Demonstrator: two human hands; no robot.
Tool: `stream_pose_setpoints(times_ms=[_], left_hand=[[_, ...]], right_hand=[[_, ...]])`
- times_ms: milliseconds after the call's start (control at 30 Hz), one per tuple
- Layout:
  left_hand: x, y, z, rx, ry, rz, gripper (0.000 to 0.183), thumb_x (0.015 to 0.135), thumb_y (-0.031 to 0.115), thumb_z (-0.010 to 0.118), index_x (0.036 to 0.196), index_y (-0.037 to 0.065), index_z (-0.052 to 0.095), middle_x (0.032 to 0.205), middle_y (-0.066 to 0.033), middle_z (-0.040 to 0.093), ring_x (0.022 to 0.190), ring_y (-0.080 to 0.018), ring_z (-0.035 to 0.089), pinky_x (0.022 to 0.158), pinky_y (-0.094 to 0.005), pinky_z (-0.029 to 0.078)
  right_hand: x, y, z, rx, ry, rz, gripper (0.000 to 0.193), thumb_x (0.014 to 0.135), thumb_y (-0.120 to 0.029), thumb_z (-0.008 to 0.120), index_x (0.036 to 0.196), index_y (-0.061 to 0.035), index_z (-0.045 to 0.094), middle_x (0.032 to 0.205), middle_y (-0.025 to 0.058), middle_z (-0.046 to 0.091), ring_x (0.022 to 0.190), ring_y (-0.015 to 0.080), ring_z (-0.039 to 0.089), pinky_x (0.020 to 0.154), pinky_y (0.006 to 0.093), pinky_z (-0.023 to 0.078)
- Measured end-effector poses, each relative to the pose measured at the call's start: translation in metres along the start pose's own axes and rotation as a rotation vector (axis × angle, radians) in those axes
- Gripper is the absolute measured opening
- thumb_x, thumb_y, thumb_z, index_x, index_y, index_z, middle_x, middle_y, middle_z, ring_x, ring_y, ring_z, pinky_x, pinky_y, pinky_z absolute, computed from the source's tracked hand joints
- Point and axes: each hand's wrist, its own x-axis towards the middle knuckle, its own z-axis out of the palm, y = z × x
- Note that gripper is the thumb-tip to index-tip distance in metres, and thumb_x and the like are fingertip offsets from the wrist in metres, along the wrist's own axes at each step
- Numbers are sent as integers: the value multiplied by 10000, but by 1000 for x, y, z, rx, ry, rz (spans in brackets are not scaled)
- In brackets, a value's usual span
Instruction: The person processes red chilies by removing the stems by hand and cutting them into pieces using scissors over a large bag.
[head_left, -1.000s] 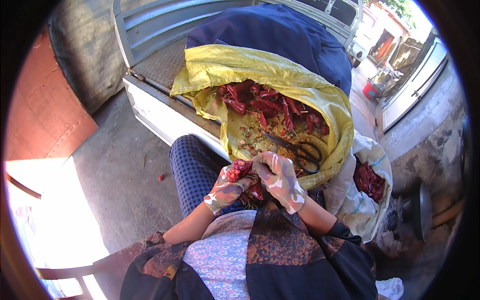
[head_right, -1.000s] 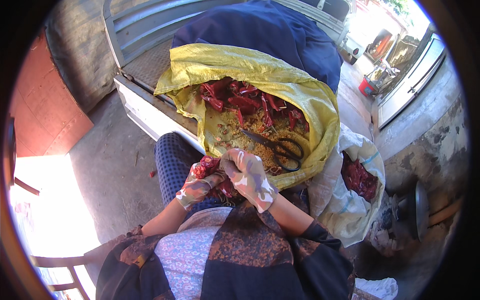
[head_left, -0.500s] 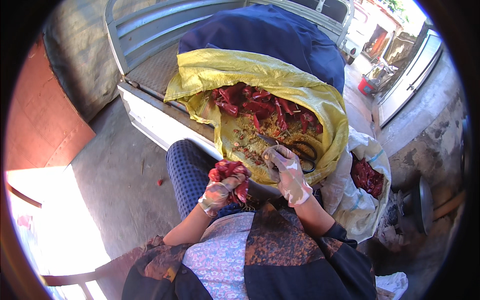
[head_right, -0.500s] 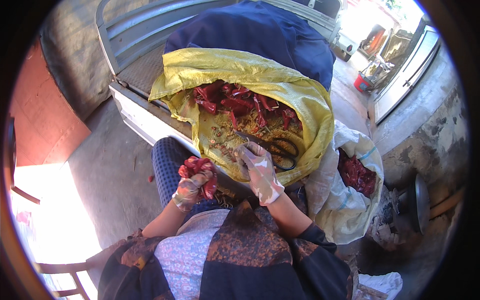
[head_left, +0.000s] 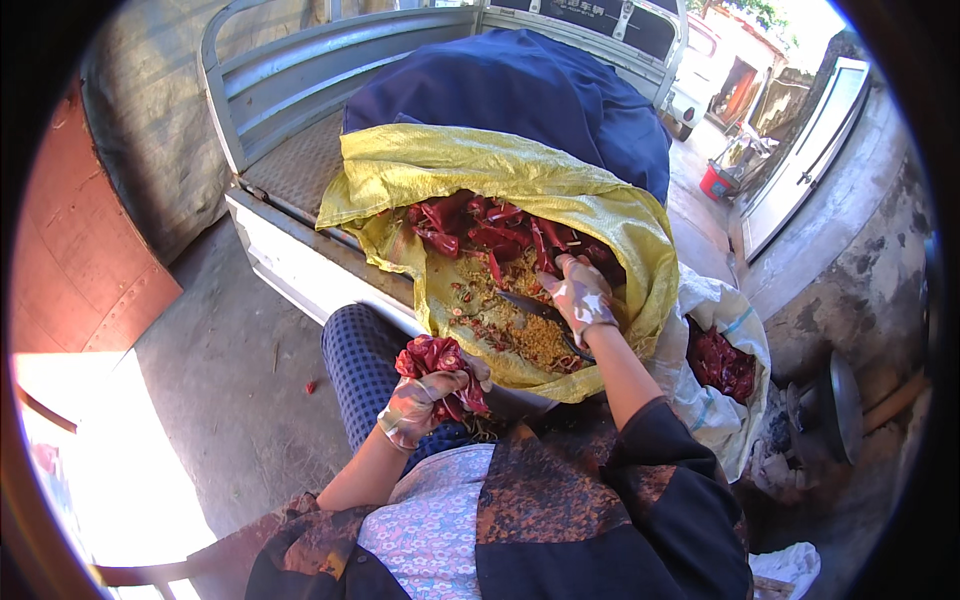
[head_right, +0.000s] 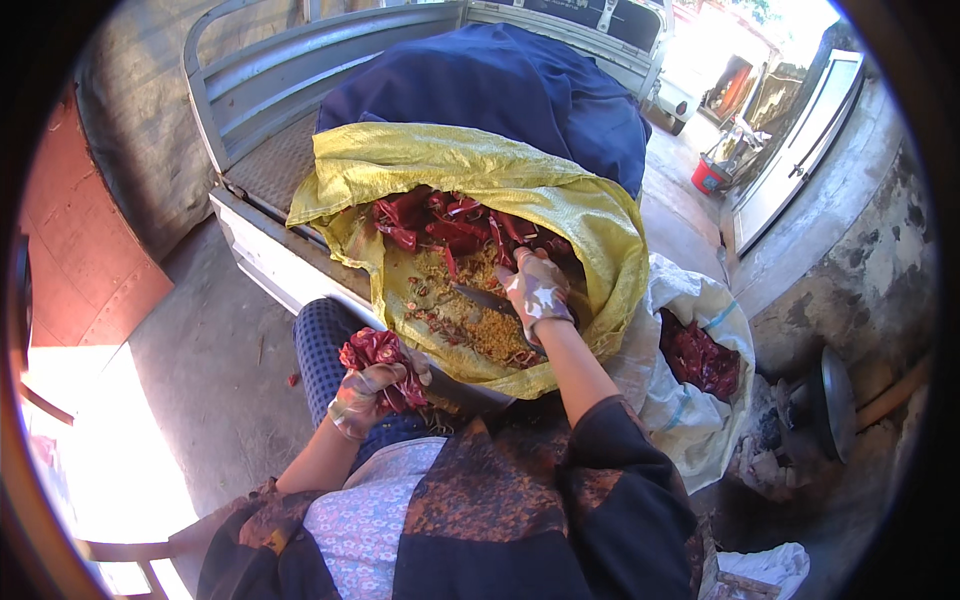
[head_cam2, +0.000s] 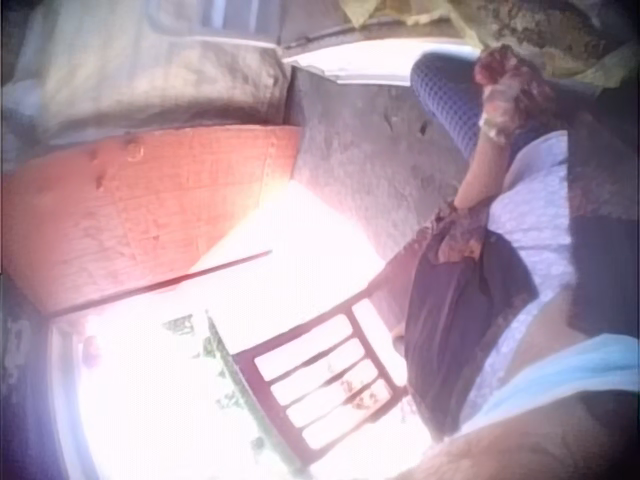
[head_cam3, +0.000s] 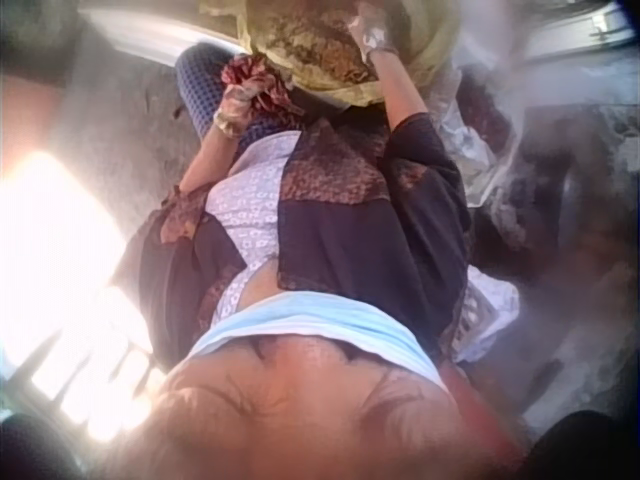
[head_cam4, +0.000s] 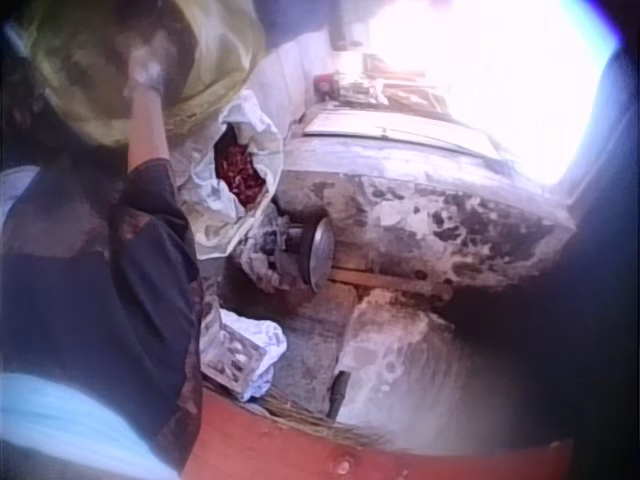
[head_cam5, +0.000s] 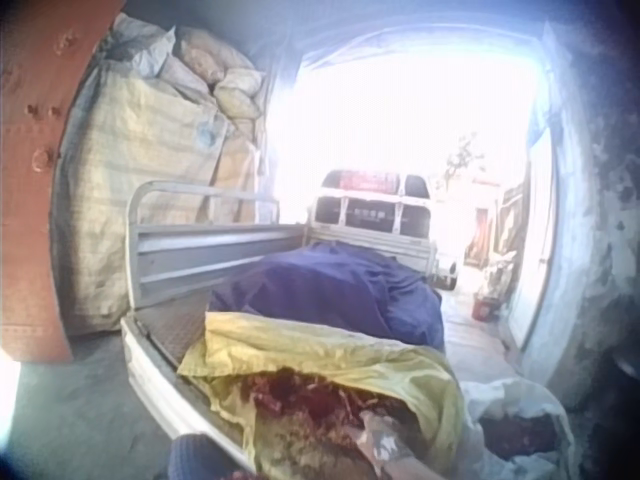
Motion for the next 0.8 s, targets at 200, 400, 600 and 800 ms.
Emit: stream_pose_setpoints(times_ms=[200,400,600,800], left_hand=[[-1,2,1,-58,51,-24,207,716,16,629,917,2,579,865,-118,606,823,-254,606,763,-358,491],[3,-5,-7,-191,105,-106,200,748,3,633,919,45,539,828,-66,552,797,-213,553,721,-327,468],[7,-2,-3,-245,1,-43,137,804,49,602,913,52,520,784,-43,517,760,-167,520,696,-286,436],[4,10,-9,-94,96,-46,254,775,10,607,1025,25,562,891,-82,600,808,-203,586,713,-306,493]], right_hand=[[-11,-14,-29,-167,-147,-240,330,792,-252,685,1011,-22,595,909,176,655,870,361,628,759,401,488],[-38,-15,-58,-107,-74,-577,329,723,-175,753,969,-50,573,881,145,636,819,340,616,717,376,490],[-30,-3,-74,-18,-130,-668,275,735,-113,717,964,-58,574,901,131,624,860,305,615,725,359,492],[-86,-47,-90,67,-584,-918,252,757,-109,668,999,-76,607,978,106,580,870,287,604,778,356,494]])
